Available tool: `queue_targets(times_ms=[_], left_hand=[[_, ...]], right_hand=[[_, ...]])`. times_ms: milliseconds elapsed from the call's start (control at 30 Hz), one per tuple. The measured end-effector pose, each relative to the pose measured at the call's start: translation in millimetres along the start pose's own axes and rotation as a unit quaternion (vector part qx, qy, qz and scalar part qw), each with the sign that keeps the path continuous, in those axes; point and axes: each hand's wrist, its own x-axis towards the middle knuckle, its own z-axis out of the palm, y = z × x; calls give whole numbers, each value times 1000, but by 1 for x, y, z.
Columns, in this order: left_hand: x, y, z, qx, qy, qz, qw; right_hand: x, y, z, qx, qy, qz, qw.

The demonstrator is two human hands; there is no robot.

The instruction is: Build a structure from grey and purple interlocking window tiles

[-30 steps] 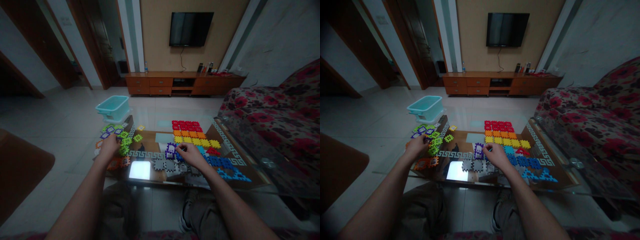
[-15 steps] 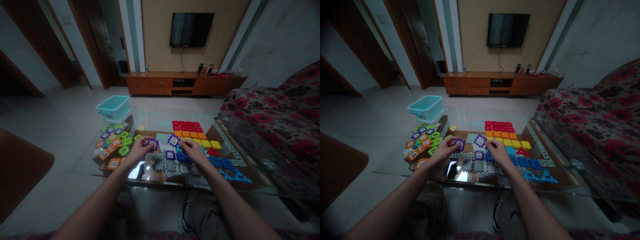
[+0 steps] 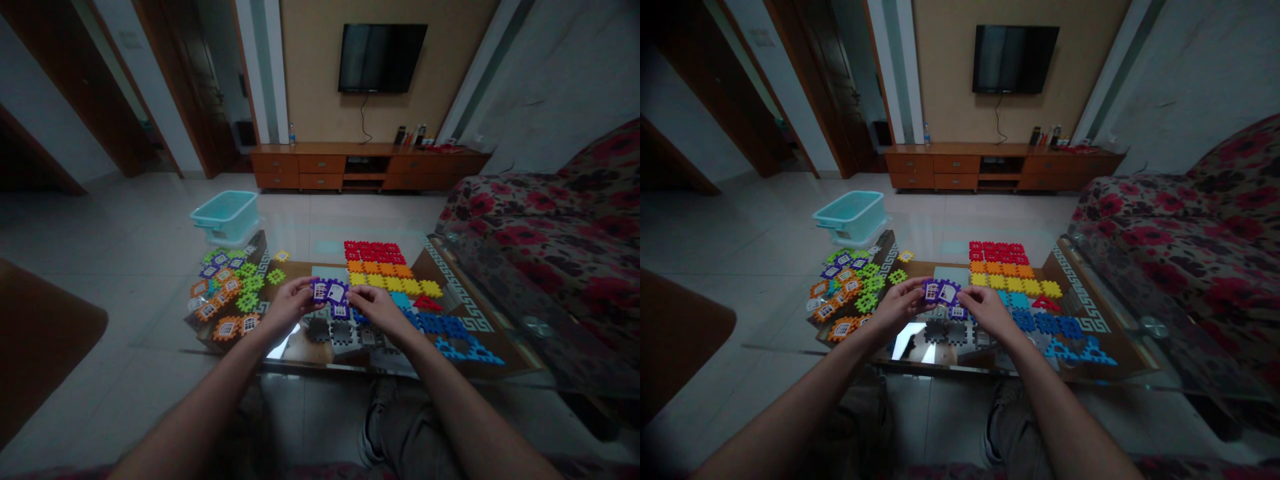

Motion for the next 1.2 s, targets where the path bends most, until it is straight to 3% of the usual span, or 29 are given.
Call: queue_targets(times_ms=[167,367,467,867,1200], left_hand=[[-2,-1,-1,16,-36,1,999],[-5,-6,-2,76,-157,45,984],[-5,-9,-4,101,-189,74,974],[-6,-9,-4,153,-216,81,961],[-2,-13,-4,115,-209,73,968]], right_hand=[[-1,-3,0,-22,7,-6,1000],[-1,-2,1,-10,-8,-10,1000],[0,1,0,-12,-16,-16,1000],[-2,-2,0,-41,-24,-1,999],[-4,-10,0,-16,-29,31,999]])
